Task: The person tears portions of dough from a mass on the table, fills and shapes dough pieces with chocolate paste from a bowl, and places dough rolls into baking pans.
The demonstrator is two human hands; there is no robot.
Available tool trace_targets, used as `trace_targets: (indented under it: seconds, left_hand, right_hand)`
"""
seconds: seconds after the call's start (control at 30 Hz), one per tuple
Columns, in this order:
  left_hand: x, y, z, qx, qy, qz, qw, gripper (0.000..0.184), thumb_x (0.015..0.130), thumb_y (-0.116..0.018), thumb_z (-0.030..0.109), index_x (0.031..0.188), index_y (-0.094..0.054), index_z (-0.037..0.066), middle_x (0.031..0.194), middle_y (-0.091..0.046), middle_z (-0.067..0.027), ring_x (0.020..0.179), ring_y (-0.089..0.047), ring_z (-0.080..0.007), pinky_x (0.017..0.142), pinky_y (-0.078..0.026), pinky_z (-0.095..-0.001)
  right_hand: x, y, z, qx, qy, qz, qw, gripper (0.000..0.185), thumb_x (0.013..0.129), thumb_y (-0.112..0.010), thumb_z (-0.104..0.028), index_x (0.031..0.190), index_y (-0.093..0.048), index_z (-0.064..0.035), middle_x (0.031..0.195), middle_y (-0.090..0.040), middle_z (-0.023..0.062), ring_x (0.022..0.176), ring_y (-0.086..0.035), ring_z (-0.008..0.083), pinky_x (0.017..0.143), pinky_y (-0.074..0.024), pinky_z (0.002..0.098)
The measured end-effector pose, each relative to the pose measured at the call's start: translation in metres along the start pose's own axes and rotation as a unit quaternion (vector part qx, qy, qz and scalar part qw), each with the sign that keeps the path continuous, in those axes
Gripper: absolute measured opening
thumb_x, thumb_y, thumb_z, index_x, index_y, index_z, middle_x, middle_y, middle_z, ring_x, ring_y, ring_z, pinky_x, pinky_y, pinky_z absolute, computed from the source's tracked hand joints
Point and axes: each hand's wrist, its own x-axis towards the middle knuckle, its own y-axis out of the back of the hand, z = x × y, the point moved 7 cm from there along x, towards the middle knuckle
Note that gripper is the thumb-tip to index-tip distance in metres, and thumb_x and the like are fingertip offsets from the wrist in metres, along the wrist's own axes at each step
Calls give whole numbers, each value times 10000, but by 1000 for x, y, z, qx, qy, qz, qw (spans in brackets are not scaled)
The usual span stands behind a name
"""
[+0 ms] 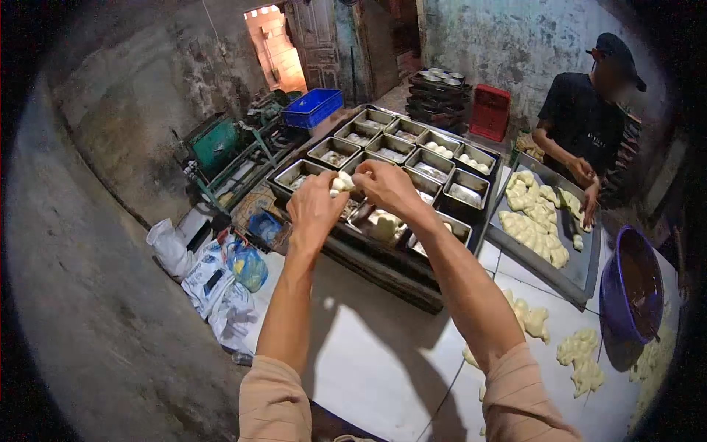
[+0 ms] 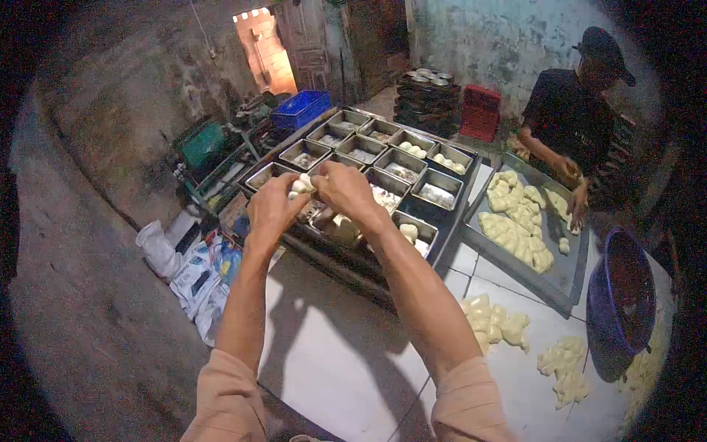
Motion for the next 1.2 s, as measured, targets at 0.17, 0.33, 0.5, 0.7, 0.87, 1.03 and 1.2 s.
trace_targets:
  seconds: [0.17, 0.33, 0.5, 0.7, 0.87, 1.03, 1.2]
  left_hand:
    - [31, -61, -31, 162, -24, -147, 975, 367, 726, -747, 413, 916, -756, 100, 896, -726, -178, 854, -708, -350, 763, -556, -462]
    - [35, -77, -25, 236, -60, -202, 949, 413, 748, -734, 444, 905, -753, 64, 941, -729, -193, 874, -718, -339, 776, -560, -457]
    - [59, -85, -55, 278, -115, -208, 931, 425, 769, -638, 208, 1167, -641, 59, 1143, -662, -219, 1065, -638, -388, 904, -505, -480]
    - [54, -55, -91, 92, -150, -143, 974, 671, 884, -654, 379, 1428, -438, 52, 1365, -519, -199, 1217, -549, -311, 997, -465, -431]
    - [-82, 8, -53, -55, -163, -64, 983, 560, 927, -653, 289, 1418, -481, 81, 1393, -526, -134, 1177, -542, -194, 922, -431, -322]
    - [-342, -63, 149, -140, 69, -375, 914, 483, 822, -784, 188, 1276, -636, 118, 1200, -662, -52, 884, -659, -144, 605, -492, -253]
    - [-431, -103, 265, -106, -26, -285, 952, 495, 799, -791, 366, 1140, -673, 27, 1004, -691, -132, 797, -678, -217, 732, -529, -371]
  right_hand:
    - [5, -10, 6, -13, 12, -48, 999, 370, 843, -608, -318, 1061, -696, -33, 961, -712, 216, 919, -685, 385, 841, -525, 459]
    - [-47, 64, 0, 1, 78, 23, 997, 338, 885, -649, -317, 1040, -704, -21, 950, -725, 173, 847, -709, 305, 785, -542, 393]
    - [-169, 180, 17, -35, 0, 93, 995, 370, 924, -647, -353, 1104, -693, -33, 928, -723, 105, 752, -682, 145, 699, -545, 299]
    - [-432, 291, 65, -102, -255, 251, 928, 284, 942, -650, -231, 1051, -689, 28, 870, -694, 77, 775, -635, 120, 703, -523, 276]
    - [-633, 307, 106, -64, -461, 328, 822, 295, 951, -618, -276, 965, -688, 11, 808, -667, 28, 699, -593, 106, 629, -449, 251]
    - [-668, 242, 137, 68, -488, 242, 836, 234, 946, -592, -201, 923, -679, 16, 719, -630, 56, 654, -558, 111, 613, -465, 286]
    - [-625, 207, 112, 82, -334, 52, 938, 227, 921, -620, -208, 959, -673, 10, 775, -659, 149, 646, -630, 255, 660, -501, 339]
